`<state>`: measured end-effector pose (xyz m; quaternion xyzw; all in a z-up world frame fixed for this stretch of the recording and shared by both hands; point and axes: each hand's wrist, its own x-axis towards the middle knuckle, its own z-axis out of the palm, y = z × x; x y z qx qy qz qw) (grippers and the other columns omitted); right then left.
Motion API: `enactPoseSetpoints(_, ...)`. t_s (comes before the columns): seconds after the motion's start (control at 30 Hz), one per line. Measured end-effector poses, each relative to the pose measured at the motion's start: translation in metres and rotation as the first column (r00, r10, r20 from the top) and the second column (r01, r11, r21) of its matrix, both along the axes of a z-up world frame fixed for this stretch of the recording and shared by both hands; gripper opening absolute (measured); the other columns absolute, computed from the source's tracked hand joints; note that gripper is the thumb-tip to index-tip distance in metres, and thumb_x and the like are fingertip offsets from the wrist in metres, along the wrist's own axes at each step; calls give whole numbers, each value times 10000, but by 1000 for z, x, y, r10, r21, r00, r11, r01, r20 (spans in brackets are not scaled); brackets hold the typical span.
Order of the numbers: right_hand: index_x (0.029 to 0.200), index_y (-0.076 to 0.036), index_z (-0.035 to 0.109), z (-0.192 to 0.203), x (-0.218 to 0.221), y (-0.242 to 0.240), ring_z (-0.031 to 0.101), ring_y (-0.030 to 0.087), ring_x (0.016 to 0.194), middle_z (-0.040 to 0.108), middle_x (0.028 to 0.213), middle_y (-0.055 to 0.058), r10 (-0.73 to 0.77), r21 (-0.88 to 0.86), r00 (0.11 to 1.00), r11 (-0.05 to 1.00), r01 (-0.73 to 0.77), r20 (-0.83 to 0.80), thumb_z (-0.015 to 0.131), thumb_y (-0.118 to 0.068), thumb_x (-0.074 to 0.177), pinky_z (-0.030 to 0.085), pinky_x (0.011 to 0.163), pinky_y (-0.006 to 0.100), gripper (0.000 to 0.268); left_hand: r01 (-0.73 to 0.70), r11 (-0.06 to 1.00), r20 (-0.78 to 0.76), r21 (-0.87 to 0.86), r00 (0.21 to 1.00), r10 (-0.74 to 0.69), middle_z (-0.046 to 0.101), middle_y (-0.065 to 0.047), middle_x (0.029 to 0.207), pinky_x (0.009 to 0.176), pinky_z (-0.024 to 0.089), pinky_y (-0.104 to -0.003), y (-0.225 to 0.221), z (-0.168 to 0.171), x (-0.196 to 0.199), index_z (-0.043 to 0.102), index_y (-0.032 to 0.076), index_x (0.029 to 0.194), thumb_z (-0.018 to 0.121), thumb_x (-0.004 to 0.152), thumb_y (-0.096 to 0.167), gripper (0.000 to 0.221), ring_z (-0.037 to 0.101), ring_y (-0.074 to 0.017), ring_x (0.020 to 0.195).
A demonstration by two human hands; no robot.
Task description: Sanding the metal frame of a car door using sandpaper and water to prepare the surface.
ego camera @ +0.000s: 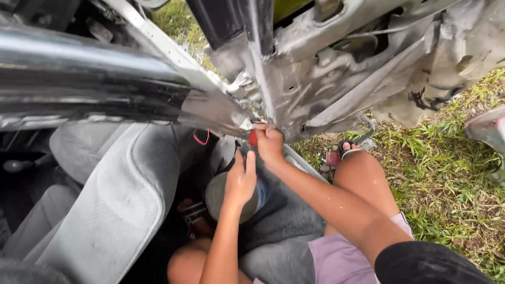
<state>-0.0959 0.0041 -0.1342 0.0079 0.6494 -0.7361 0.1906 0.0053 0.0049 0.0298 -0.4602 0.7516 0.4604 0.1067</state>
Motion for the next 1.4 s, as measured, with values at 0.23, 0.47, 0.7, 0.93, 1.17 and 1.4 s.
enactPoseSetpoints(0.23, 669, -92, 665, -30, -6, -16, 508, 126, 548, 598, 588, 23, 109, -128, 969, 988, -82, 221, 642, -191, 925, 427, 582, 273, 275, 32, 999, 3, -27, 999, -32, 329, -268, 1628, 1255, 267, -474, 7, 1, -17, 225, -59, 1605, 196, 1065, 626, 873, 317, -334, 1530)
enactPoseSetpoints(0.47, 817, -131, 642, -101, 10, -25, 561, 177, 661, 612, 680, 21, 325, 122, 943, 941, -314, -78, 558, -215, 988, 461, 644, 335, 208, 57, 998, 45, 25, 997, -58, 327, -293, 1616, 1245, 272, -513, 25, 32, -20, 203, -47, 1613, 186, 1043, 647, 899, 309, -372, 1527)
enactPoseSetpoints(0.7, 1005, 72, 688, -151, 8, -41, 647, 266, 977, 703, 962, 284, 238, 36, 919, 970, -239, -314, 497, -38, 1013, 502, 921, 464, 220, 55, 998, 6, 38, 998, -55, 284, -269, 1646, 1246, 256, -509, 5, 13, 1, 170, -31, 1627, 179, 1048, 627, 877, 287, -356, 1535)
enactPoseSetpoints(0.93, 1134, 33, 716, -75, 16, -24, 618, 190, 1082, 732, 1073, 184, 92, -1, 966, 996, -95, -241, 523, -62, 1020, 469, 1006, 445, 244, 124, 992, 12, 13, 992, -124, 296, -270, 1639, 1237, 267, -519, 12, 14, 15, 158, -17, 1634, 221, 1073, 577, 820, 303, -365, 1525)
enactPoseSetpoints(1.17, 777, 17, 680, -131, 21, -14, 552, 236, 760, 635, 738, 109, 112, -48, 967, 991, -126, -229, 575, -80, 962, 458, 782, 398, 234, 72, 997, 78, 38, 994, -75, 287, -228, 1656, 1267, 233, -484, 11, 24, 10, 184, 12, 1635, 185, 1047, 648, 865, 280, -320, 1545)
enactPoseSetpoints(1.4, 752, -151, 630, -98, 22, -25, 475, 55, 693, 551, 681, -93, 72, -151, 963, 982, -114, -260, 577, -83, 1013, 438, 712, 230, 275, 83, 996, 71, 17, 994, -84, 303, -226, 1655, 1267, 224, -479, 6, 29, 1, 198, 8, 1635, 181, 1041, 632, 862, 288, -317, 1546)
